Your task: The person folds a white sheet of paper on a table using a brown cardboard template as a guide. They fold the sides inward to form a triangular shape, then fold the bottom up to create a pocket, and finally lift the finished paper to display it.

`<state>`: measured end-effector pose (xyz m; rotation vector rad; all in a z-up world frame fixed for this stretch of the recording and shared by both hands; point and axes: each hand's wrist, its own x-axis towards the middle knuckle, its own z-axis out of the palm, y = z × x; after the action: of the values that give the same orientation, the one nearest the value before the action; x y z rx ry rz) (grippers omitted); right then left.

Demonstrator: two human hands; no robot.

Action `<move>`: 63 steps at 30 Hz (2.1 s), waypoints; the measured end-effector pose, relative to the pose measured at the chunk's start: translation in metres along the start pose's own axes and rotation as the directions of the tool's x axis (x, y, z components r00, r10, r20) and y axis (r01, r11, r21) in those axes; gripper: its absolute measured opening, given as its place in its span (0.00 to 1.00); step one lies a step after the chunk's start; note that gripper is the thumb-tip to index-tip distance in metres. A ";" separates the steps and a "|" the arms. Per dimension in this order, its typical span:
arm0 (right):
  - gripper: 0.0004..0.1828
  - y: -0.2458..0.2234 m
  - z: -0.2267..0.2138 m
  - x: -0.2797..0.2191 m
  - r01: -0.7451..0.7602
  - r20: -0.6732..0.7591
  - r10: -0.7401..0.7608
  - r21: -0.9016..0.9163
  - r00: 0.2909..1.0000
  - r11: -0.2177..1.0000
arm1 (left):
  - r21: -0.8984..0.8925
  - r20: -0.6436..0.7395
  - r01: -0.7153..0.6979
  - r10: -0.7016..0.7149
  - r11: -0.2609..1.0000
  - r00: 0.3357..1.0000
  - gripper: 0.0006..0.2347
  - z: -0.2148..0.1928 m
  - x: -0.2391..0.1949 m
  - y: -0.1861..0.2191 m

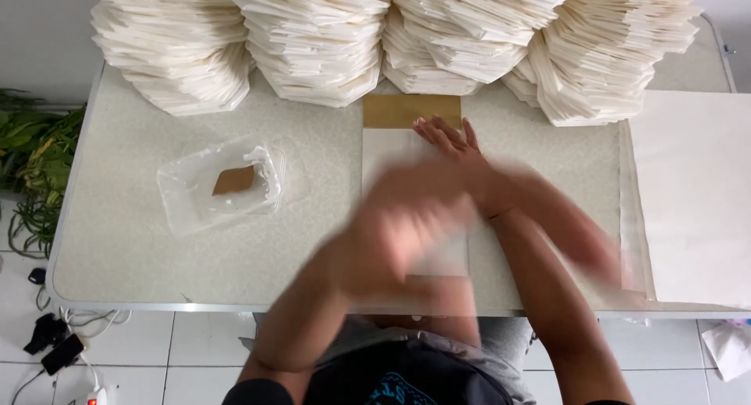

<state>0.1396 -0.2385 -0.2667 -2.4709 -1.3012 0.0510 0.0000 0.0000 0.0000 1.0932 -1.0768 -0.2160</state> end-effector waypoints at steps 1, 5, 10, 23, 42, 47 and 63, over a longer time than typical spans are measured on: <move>0.51 -0.009 -0.004 0.003 -0.001 -0.005 0.001 -0.003 1.000 1.000 | 0.002 0.006 -0.001 0.001 1.000 1.000 0.31 -0.012 -0.004 -0.027; 0.39 -0.021 0.005 0.010 -0.164 -0.215 0.180 0.090 0.960 0.982 | 0.371 -0.464 0.201 -0.006 0.907 0.886 0.14 -0.080 -0.039 -0.144; 0.45 -0.036 -0.009 0.016 -0.243 -0.172 0.258 0.103 0.951 0.964 | 0.788 -0.480 0.476 -0.095 0.392 0.872 0.11 -0.128 -0.107 -0.243; 0.38 -0.031 -0.011 0.013 -0.212 -0.202 0.248 0.186 0.948 0.959 | 0.859 -0.441 0.465 -0.149 0.217 0.885 0.11 -0.119 -0.109 -0.241; 0.56 -0.053 -0.018 0.017 -0.293 -0.113 0.322 0.221 0.940 0.930 | 0.849 -0.479 0.505 -0.174 0.159 0.860 0.10 -0.116 -0.108 -0.242; 0.64 -0.067 -0.027 0.009 -0.304 0.066 0.298 0.128 0.952 0.944 | 0.842 -0.482 0.511 -0.180 0.176 0.857 0.11 -0.119 -0.112 -0.245; 0.66 -0.107 -0.028 -0.002 -0.122 0.244 0.159 -0.158 0.957 0.980 | 0.855 -0.434 0.465 -0.174 0.230 0.884 0.21 -0.121 -0.123 -0.246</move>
<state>0.0591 -0.1920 -0.2066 -2.7488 -1.2619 0.3348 0.1172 0.0286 -0.2747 2.4171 -0.6430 0.3259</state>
